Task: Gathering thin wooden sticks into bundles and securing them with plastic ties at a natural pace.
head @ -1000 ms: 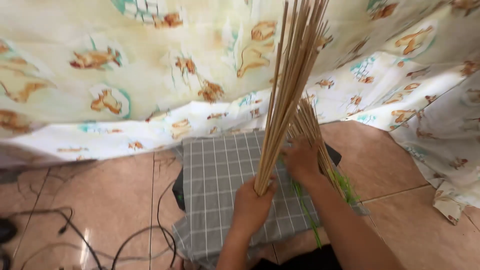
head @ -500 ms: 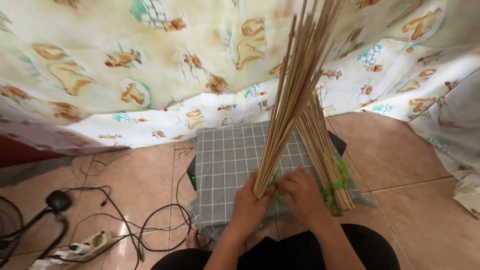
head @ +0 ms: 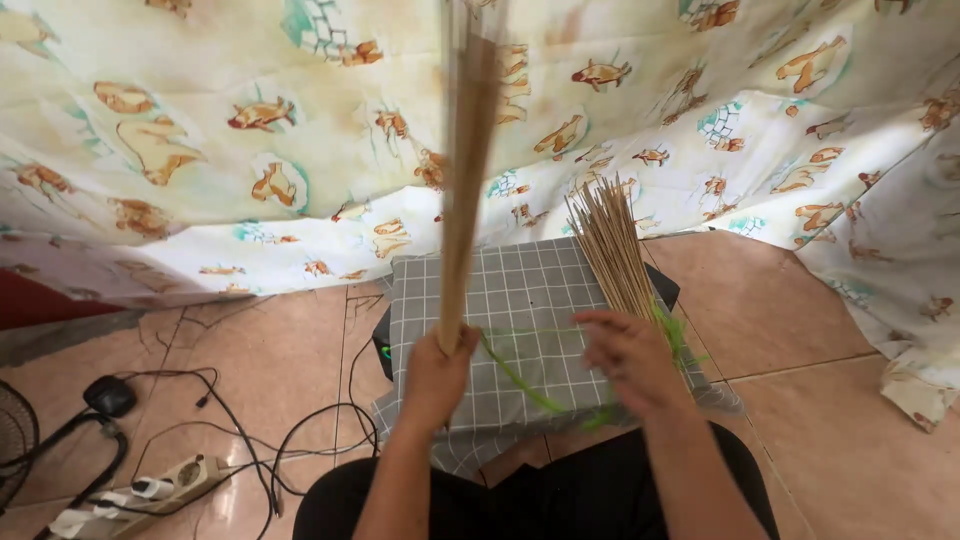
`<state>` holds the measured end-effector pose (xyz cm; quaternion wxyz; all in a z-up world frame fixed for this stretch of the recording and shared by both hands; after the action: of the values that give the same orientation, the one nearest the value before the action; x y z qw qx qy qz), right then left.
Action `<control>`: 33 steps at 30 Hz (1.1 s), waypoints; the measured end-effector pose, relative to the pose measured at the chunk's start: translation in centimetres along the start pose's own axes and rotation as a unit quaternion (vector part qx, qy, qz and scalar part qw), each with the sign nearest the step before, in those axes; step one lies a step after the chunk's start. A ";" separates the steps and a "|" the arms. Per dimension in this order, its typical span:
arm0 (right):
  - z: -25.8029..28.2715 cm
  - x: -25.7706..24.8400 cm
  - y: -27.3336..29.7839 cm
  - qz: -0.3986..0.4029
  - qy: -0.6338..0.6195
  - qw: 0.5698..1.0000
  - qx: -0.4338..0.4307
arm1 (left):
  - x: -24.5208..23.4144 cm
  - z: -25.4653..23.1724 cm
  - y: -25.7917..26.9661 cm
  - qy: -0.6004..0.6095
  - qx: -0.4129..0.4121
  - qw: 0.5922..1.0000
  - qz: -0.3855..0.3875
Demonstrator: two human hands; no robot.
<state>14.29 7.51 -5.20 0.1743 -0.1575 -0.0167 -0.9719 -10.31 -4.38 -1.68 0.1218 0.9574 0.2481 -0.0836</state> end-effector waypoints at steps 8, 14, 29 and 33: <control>-1.2 -6.2 0.1 0.088 -0.260 0.952 -0.135 | -1.6 -0.3 -0.1 0.077 -0.021 0.996 -0.027; 0.0 -4.1 0.0 -0.003 -0.202 0.963 -0.178 | -0.3 0.9 -1.4 0.075 -0.021 0.997 0.000; -2.9 2.9 1.3 -0.079 0.176 0.979 -0.062 | 1.7 0.9 -0.5 0.399 -0.035 0.914 0.068; -3.8 6.8 3.3 0.062 0.178 0.981 -0.045 | 3.1 2.3 -0.7 0.470 -0.021 0.879 0.085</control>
<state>8.22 1.79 -6.76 0.2274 0.0097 0.0683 -0.9714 -8.16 -3.04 -4.73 0.0177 0.8989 0.1960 0.3915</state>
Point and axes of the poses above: each hand's wrist, its own y-axis away from the middle knuckle, its own x-axis out of the palm, z = x × y, the point moved 2 cm from there along -y, towards the middle knuckle, and after that the axes turned 6 degrees about -x, right-handed, at the moved point
